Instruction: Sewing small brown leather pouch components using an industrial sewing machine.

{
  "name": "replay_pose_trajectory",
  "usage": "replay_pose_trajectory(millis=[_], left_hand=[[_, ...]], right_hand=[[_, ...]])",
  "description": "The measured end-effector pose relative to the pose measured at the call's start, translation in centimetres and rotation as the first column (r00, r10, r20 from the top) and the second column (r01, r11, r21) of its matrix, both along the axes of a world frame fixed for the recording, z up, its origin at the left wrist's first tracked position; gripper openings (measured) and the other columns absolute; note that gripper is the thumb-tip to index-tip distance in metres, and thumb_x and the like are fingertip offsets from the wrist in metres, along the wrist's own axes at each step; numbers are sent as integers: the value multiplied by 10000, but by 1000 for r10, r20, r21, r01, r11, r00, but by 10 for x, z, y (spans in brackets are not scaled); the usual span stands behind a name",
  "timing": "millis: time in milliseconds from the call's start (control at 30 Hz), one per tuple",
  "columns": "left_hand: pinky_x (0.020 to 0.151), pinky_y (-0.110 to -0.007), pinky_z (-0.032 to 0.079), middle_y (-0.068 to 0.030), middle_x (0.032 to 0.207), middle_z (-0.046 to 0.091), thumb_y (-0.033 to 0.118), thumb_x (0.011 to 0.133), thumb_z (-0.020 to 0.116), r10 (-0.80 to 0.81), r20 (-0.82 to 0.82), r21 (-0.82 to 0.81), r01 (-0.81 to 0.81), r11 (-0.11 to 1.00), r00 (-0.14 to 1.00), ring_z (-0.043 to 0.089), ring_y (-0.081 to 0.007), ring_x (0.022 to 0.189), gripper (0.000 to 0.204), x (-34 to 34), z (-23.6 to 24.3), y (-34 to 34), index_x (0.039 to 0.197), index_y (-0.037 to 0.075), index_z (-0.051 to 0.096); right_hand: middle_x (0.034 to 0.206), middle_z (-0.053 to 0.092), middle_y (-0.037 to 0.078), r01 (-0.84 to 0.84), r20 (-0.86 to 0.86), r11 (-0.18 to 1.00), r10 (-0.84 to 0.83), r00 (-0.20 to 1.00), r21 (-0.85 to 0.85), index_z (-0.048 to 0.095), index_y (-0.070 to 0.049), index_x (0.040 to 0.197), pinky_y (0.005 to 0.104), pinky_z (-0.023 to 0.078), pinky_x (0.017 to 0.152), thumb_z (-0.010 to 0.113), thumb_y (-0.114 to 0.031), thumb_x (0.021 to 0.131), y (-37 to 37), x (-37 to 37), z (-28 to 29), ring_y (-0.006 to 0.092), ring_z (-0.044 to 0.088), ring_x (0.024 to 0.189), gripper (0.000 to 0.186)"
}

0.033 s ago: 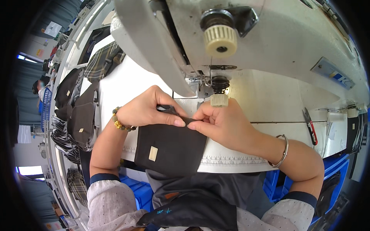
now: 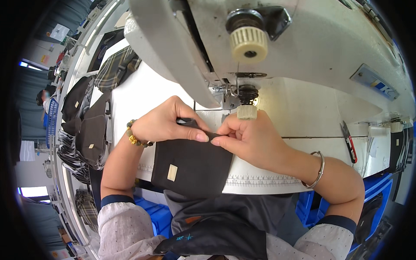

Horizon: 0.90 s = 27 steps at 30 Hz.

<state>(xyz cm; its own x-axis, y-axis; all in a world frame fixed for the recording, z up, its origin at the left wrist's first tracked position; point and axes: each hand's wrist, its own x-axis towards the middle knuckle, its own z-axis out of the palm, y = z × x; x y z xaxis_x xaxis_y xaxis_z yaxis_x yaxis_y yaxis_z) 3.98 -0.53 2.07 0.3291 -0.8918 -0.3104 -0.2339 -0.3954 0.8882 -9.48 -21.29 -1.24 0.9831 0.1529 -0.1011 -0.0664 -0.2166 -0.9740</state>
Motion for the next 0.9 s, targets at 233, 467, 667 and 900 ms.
replay_pose_trajectory(millis=[233, 467, 667, 900], left_hand=[[720, -230, 511, -44, 825, 772, 195, 862, 813, -52, -89, -40, 49, 998, 995, 641, -52, 734, 233, 11, -10, 0, 1010, 16, 796], [725, -223, 503, -23, 854, 770, 213, 851, 820, -126, -165, 104, 144, 984, 978, 636, -58, 738, 262, 30, -6, -7, 1027, 20, 794], [690, -257, 499, -39, 800, 753, 301, 820, 833, -306, -33, 271, 303, 914, 951, 641, -94, 718, 330, 43, 0, -32, 1014, 37, 792], [801, -419, 499, -95, 936, 664, 365, 645, 880, 133, 923, -134, -22, 991, 361, 651, -305, 896, 496, 35, -15, -24, 982, 38, 719]], right_hand=[[703, 653, 16, -126, 97, 987, 135, 986, -100, 696, -12, 855, 257, 438, 527, 767, -148, 880, -10, 7, -9, 92, 579, 590, 156], [657, 514, -26, 403, 764, 678, 388, 515, -615, 722, -123, 922, 285, 416, 461, 734, -159, 851, -11, 16, -6, 135, 558, 558, 81], [674, 483, -45, 361, 775, 687, 534, 339, -631, 679, -131, 906, 263, 339, 373, 729, -155, 778, -7, 13, -23, 85, 507, 529, 139], [736, 546, -10, 318, 582, 502, 556, 594, -804, 689, -51, 1007, 298, 404, 430, 650, -101, 794, -8, 7, -23, 127, 565, 576, 223]])
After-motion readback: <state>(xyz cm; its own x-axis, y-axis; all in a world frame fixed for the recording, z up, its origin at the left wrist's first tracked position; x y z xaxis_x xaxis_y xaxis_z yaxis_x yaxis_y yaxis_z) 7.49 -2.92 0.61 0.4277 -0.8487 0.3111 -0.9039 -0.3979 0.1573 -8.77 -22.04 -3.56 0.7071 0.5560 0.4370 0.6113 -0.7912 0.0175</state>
